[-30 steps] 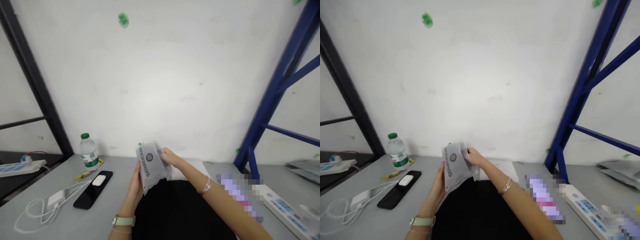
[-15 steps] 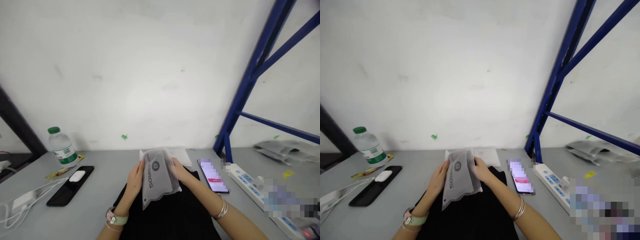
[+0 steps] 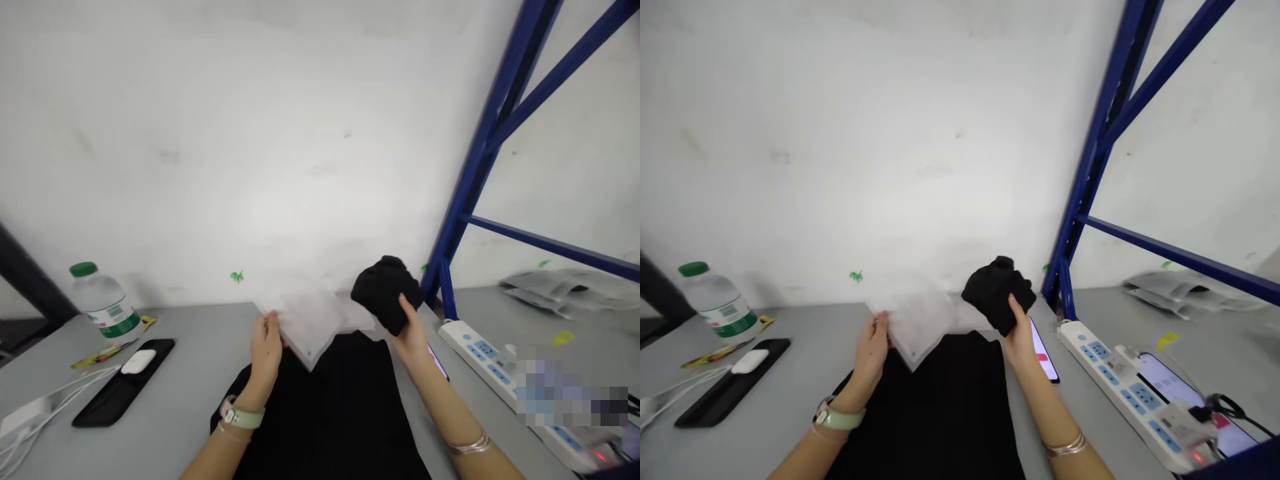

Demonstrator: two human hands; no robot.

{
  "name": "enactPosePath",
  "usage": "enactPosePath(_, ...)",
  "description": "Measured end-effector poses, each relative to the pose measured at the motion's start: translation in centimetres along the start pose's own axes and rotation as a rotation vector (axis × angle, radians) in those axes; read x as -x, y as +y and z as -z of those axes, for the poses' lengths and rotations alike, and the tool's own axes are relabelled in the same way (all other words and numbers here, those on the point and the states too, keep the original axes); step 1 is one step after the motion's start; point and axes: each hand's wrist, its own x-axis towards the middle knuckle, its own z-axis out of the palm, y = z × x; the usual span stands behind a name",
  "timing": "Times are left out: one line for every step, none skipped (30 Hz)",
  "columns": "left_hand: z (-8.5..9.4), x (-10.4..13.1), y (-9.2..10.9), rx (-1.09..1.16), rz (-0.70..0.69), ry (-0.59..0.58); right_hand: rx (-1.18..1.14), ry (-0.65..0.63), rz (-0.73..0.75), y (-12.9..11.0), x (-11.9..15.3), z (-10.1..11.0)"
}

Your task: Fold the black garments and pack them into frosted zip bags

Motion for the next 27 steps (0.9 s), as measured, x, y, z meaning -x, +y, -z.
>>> enactPosePath(-1.2,-0.1,0.0,0.064,0.055,-0.009,-0.033,0.006,0.025,-0.8,-0.3,0.2)
enactPosePath(-2.6,-0.1,0.0,0.127,0.114,-0.023,-0.058,0.021,0.044,-1.4,-0.5,0.4)
enactPosePath(-4.1,0.0,-0.1,0.185,0.173,-0.039,-0.074,0.042,0.054,-2.0,-0.7,0.6)
enactPosePath(-5.5,0.2,-0.1,0.236,0.233,-0.059,-0.085,0.072,0.056,-2.4,-0.9,0.8)
enactPosePath(-6.8,0.4,-0.1,0.278,0.293,-0.08,-0.09,0.104,0.054,-2.7,-1.0,1.0)
enactPosePath(-7.9,0.6,0.0,0.31,0.355,-0.103,-0.089,0.131,0.049,-2.8,-1.1,1.1)
enactPosePath(-8.7,0.9,0.1,0.334,0.42,-0.134,-0.085,0.149,0.045,-3.0,-1.1,1.2)
enactPosePath(-9.2,1.2,0.3,0.351,0.488,-0.171,-0.078,0.154,0.045,-3.1,-1.1,1.3)
enactPosePath(-9.2,1.5,0.6,0.362,0.554,-0.214,-0.071,0.145,0.05,-3.1,-1.1,1.4)
enactPosePath(-9.0,1.9,0.9,0.374,0.623,-0.255,-0.064,0.128,0.062,-3.2,-1.1,1.5)
enactPosePath(-8.5,2.2,1.2,0.379,0.687,-0.305,-0.06,0.109,0.072,-3.3,-1.1,1.5)
enactPosePath(-7.9,2.5,1.6,0.363,0.717,-0.374,-0.058,0.099,0.077,-3.5,-1.1,1.6)
enactPosePath(-7.2,2.8,1.9,0.3,0.684,-0.459,-0.056,0.104,0.076,-3.6,-1.1,1.6)
enactPosePath(-6.7,3.0,2.1,0.178,0.567,-0.553,-0.056,0.121,0.067,-3.7,-1.1,1.7)
enactPosePath(-6.4,3.1,2.2,0.035,0.411,-0.627,-0.06,0.152,0.054,-3.9,-1.1,1.8)
enactPosePath(-6.4,3.0,2.2,-0.113,0.235,-0.675,-0.071,0.182,0.038,-4.0,-1.1,1.9)
enactPosePath(-6.6,2.8,1.9,-0.246,0.071,-0.689,-0.09,0.205,0.025,-4.1,-1.1,2.0)
enactPosePath(-7.1,2.4,1.5,-0.346,-0.047,-0.674,-0.112,0.217,0.012,-4.2,-1.1,2.1)
enactPosePath(-7.7,1.9,1.0,-0.416,-0.116,-0.657,-0.133,0.219,-0.002,-4.3,-1.1,2.2)
enactPosePath(-8.4,1.3,0.3,-0.469,-0.153,-0.652,-0.144,0.212,-0.017,-4.3,-1.1,2.2)
enactPosePath(-9.2,0.6,-0.5,-0.534,-0.191,-0.66,-0.144,0.201,-0.036,-4.3,-1.0,2.3)
enactPosePath(-9.8,-0.1,-1.3,-0.597,-0.22,-0.676,-0.133,0.186,-0.054,-4.3,-0.9,2.3)
enactPosePath(-10.4,-0.9,-2.0,-0.653,-0.239,-0.699,-0.112,0.169,-0.07,-4.2,-0.9,2.4)
enactPosePath(-10.8,-1.6,-2.7,-0.701,-0.252,-0.726,-0.086,0.147,-0.083,-4.1,-0.8,2.4)
enactPosePath(-11.1,-2.3,-3.2,-0.739,-0.262,-0.752,-0.062,0.121,-0.09,-4.0,-0.7,2.4)
enactPosePath(-11.3,-2.9,-3.5,-0.767,-0.272,-0.773,-0.04,0.093,-0.094,-3.8,-0.6,2.4)
enactPosePath(-11.5,-3.4,-3.6,-0.784,-0.282,-0.789,-0.018,0.063,-0.099,-3.6,-0.5,2.4)
